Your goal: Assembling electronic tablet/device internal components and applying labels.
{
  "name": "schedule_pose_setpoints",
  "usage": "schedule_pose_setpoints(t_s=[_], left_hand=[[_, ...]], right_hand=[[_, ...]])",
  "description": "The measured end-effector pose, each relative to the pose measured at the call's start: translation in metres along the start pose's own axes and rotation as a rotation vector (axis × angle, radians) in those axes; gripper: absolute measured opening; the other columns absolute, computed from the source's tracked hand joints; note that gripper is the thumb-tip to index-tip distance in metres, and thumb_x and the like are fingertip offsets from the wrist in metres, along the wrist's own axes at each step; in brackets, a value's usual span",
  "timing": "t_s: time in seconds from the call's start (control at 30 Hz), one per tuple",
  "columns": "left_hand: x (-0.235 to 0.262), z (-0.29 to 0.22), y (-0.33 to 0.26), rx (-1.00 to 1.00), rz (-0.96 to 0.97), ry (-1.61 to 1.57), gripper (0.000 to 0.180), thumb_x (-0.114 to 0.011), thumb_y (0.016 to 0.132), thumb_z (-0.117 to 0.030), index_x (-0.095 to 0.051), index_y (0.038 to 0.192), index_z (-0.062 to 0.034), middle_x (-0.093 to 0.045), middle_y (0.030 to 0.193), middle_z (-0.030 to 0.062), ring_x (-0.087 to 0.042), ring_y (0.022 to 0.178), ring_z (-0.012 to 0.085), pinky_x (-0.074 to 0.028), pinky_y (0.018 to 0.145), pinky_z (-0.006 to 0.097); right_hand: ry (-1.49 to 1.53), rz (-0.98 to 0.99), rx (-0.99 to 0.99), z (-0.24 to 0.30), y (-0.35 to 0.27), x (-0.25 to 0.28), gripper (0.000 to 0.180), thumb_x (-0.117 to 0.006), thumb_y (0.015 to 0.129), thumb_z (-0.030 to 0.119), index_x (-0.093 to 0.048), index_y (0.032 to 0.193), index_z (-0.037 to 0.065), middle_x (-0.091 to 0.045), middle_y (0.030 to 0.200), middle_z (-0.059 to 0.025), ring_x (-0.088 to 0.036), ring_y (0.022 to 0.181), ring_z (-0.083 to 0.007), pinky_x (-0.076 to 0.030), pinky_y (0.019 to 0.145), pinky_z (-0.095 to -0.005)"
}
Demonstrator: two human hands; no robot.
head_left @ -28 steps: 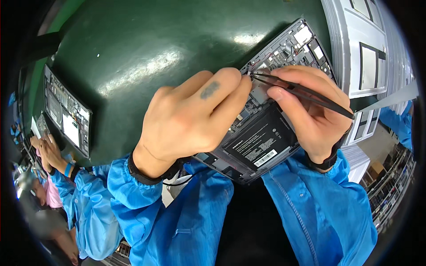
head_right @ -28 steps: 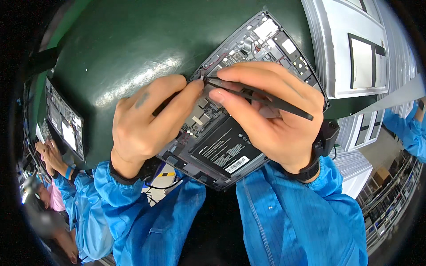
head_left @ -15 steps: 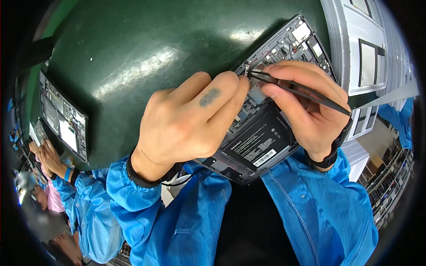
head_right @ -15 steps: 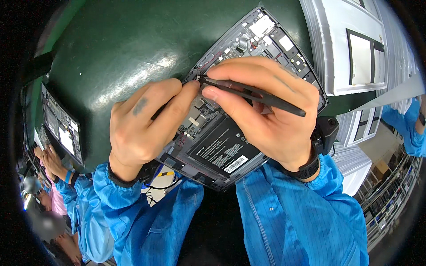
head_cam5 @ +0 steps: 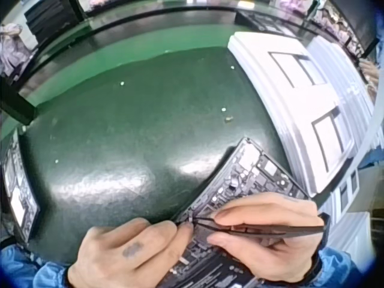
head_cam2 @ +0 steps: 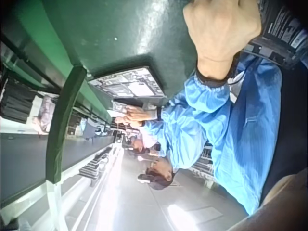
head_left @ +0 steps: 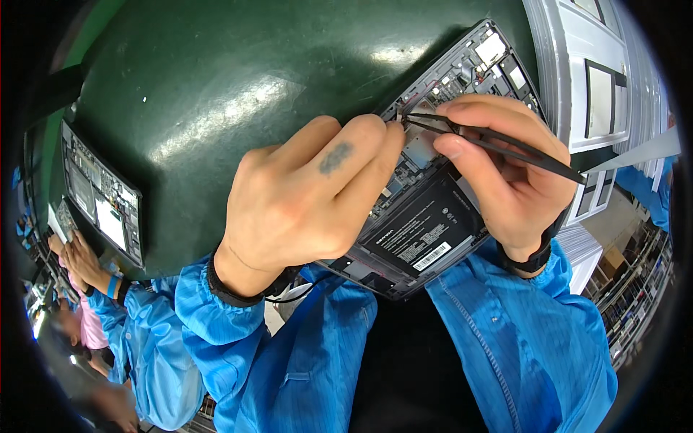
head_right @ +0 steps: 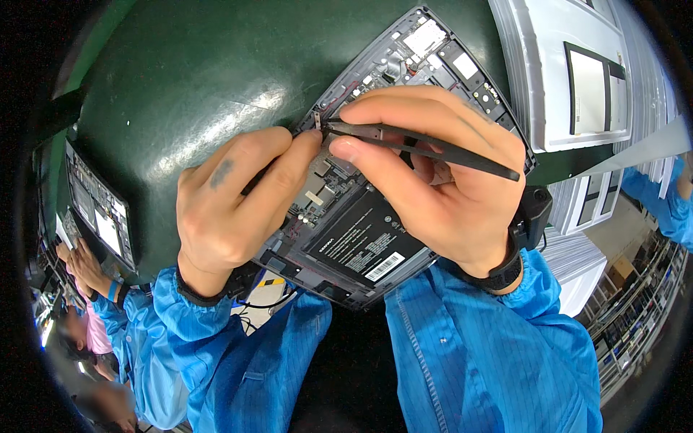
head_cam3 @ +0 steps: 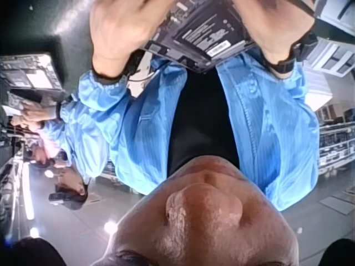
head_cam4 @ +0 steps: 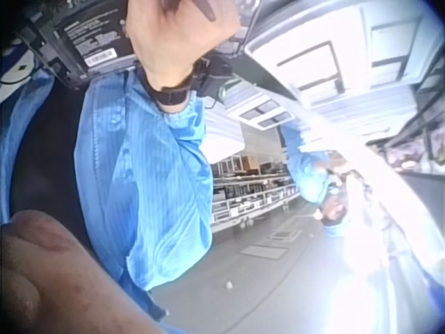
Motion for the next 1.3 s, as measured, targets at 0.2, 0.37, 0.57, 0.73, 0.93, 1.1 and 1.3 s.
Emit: schedule_pose_setpoints(t_s=[0.2,0.37,0.57,0.73,0.93,1.1,1.3], left_hand=[[-0.001,0.000,0.000,0.003,-0.010,-0.015,0.036,-0.076,0.061,-0.001,-0.076,0.097,0.0000,-0.063,0.088,0.0073,-0.067,0.070,0.0193,-0.056,0.054,0.031],[-0.001,0.000,0.002,0.020,0.006,-0.029,0.035,-0.078,0.062,0.000,-0.076,0.097,0.0007,-0.063,0.087,0.0077,-0.067,0.070,0.0199,-0.056,0.054,0.032],[0.000,-0.002,0.002,0.042,-0.010,-0.030,0.033,-0.080,0.064,0.004,-0.076,0.096,0.0009,-0.063,0.087,0.0076,-0.067,0.069,0.0206,-0.056,0.054,0.033],[-0.001,-0.002,0.001,0.039,-0.018,-0.016,0.033,-0.080,0.064,0.005,-0.076,0.096,0.0006,-0.063,0.086,0.0072,-0.067,0.069,0.0204,-0.055,0.054,0.033],[0.000,-0.002,0.000,0.041,-0.010,-0.009,0.032,-0.080,0.065,0.004,-0.076,0.096,0.0005,-0.063,0.086,0.0068,-0.067,0.068,0.0198,-0.055,0.053,0.033],[-0.001,0.000,0.002,0.035,-0.030,-0.009,0.030,-0.080,0.065,0.004,-0.076,0.095,0.0001,-0.063,0.086,0.0064,-0.067,0.067,0.0194,-0.054,0.053,0.032],[0.004,0.001,-0.003,0.026,-0.070,0.034,0.032,-0.082,0.066,0.001,-0.076,0.097,-0.0024,-0.063,0.086,0.0058,-0.066,0.066,0.0190,-0.053,0.052,0.032]], right_hand=[[-0.021,0.004,-0.014,0.002,0.004,-0.003,0.022,-0.078,0.081,-0.009,-0.071,0.103,-0.008,-0.073,0.103,-0.0211,-0.072,0.094,-0.0244,-0.059,0.084,-0.0303],[-0.046,0.017,-0.001,0.003,0.005,-0.004,0.022,-0.078,0.082,-0.009,-0.071,0.103,-0.008,-0.073,0.102,-0.0211,-0.072,0.094,-0.0251,-0.059,0.082,-0.0302],[-0.007,0.037,0.017,0.000,0.005,-0.003,0.021,-0.078,0.082,-0.008,-0.072,0.102,-0.008,-0.073,0.102,-0.0216,-0.073,0.093,-0.0254,-0.059,0.081,-0.0306],[0.019,0.005,0.014,0.000,0.001,-0.001,0.023,-0.078,0.082,-0.009,-0.072,0.104,-0.008,-0.073,0.103,-0.0219,-0.073,0.093,-0.0241,-0.059,0.080,-0.0299],[-0.003,0.042,-0.033,0.001,0.003,-0.004,0.023,-0.078,0.082,-0.010,-0.072,0.105,-0.008,-0.072,0.107,-0.0212,-0.072,0.093,-0.0225,-0.060,0.080,-0.0295],[0.023,0.030,0.020,-0.001,0.004,-0.005,0.021,-0.076,0.083,-0.010,-0.071,0.103,-0.008,-0.072,0.105,-0.0207,-0.072,0.093,-0.0230,-0.059,0.080,-0.0290],[0.188,-0.099,-0.015,0.005,0.001,0.018,0.021,-0.069,0.087,-0.012,-0.069,0.107,-0.007,-0.070,0.110,-0.0229,-0.069,0.106,-0.0290,-0.055,0.093,-0.0372]])
Point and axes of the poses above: each hand's wrist, its own y-axis towards the middle knuckle, its own x-axis out of the back of the hand, z = x × y, the point moved 6 cm from there along y, towards the middle knuckle
